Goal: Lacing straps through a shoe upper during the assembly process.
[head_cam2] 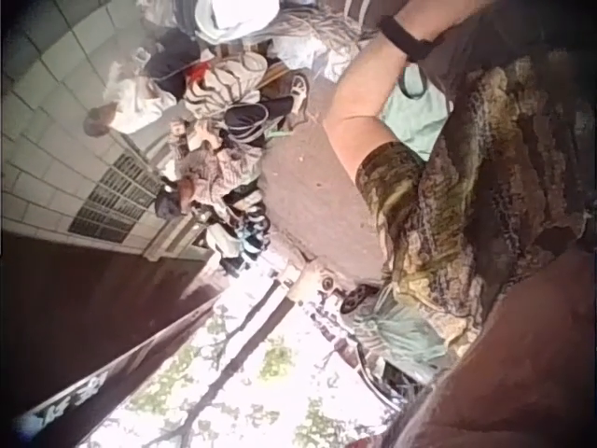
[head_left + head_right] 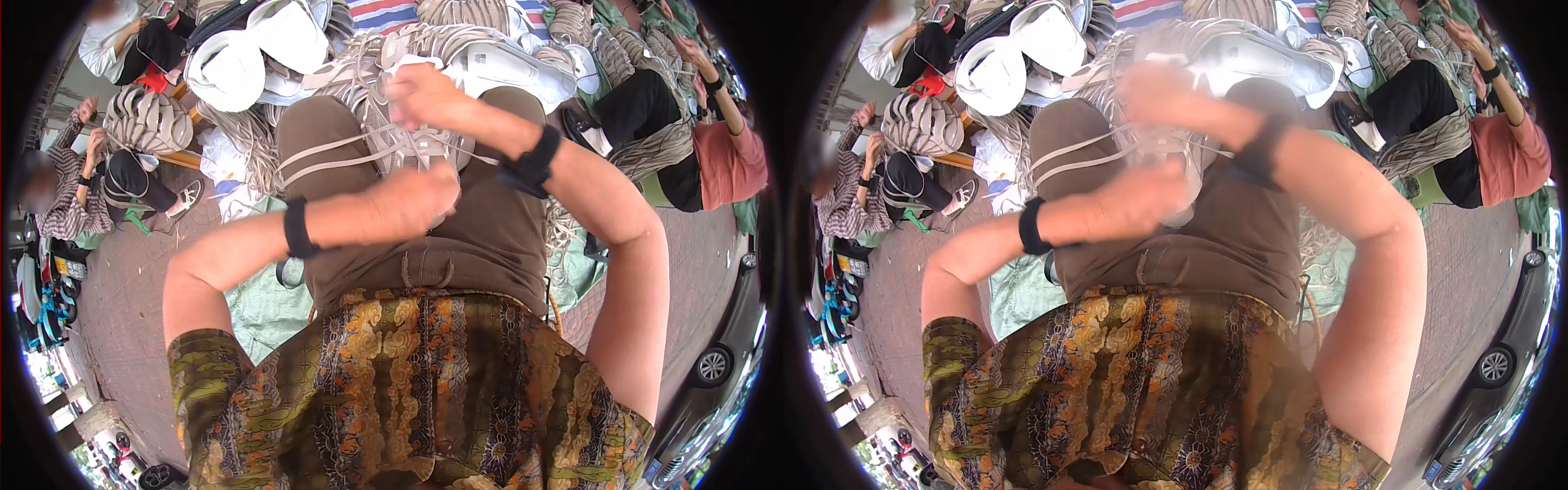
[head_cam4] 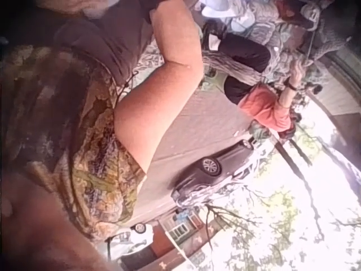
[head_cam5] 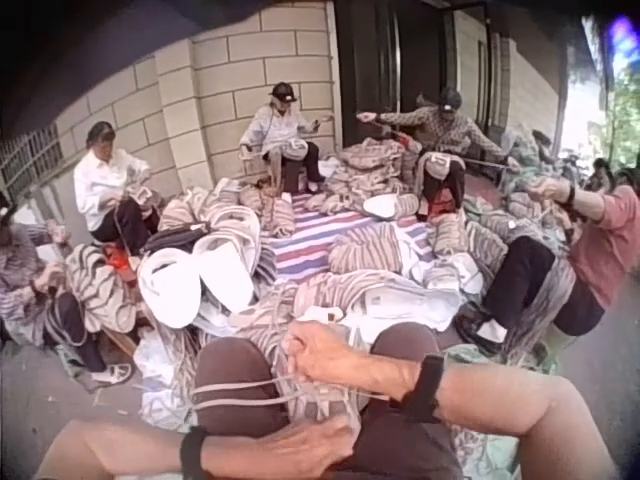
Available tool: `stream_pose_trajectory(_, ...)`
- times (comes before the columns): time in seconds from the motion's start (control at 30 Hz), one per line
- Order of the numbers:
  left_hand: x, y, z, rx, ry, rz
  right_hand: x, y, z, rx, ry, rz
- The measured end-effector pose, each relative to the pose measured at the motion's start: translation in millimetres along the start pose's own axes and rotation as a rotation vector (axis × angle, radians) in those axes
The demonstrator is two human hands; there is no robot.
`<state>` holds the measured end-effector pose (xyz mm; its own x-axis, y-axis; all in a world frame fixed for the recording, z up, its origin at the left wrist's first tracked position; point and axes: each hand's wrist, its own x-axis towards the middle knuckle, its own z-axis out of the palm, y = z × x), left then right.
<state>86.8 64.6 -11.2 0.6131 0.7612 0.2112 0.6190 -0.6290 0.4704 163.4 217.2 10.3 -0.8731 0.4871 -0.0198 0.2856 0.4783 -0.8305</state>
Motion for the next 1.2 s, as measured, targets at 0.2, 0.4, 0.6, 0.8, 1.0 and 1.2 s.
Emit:
stream_pose_trajectory(0.2, 5, 102, 20, -0.534, -0.133, 0.292, -6, -186, 104, 0.722, -0.546, -0.542)
stream_pose_trajectory(0.4, 9, 122, -42, -0.744, -0.046, 0.21, 6, -118, 52, 0.113, 0.128, -0.825)
stream_pose_trajectory(0.6, 70, 150, -92, -0.899, 0.363, 0.299, -93, 43, -22, -0.077, 0.213, -0.048)
stream_pose_trajectory(0.8, 180, 57, -118, -0.88, 0.241, 0.198, -155, 48, -4, -0.209, 0.211, -0.003)
stream_pose_trajectory(1.0, 82, -119, -131, -0.446, 0.418, -0.532, -150, 54, -16, 0.135, -0.045, 0.133)
stream_pose_trajectory(1.2, -17, -95, -84, -0.241, 0.123, -0.623, -150, 58, -55, 0.411, 0.129, 0.139)
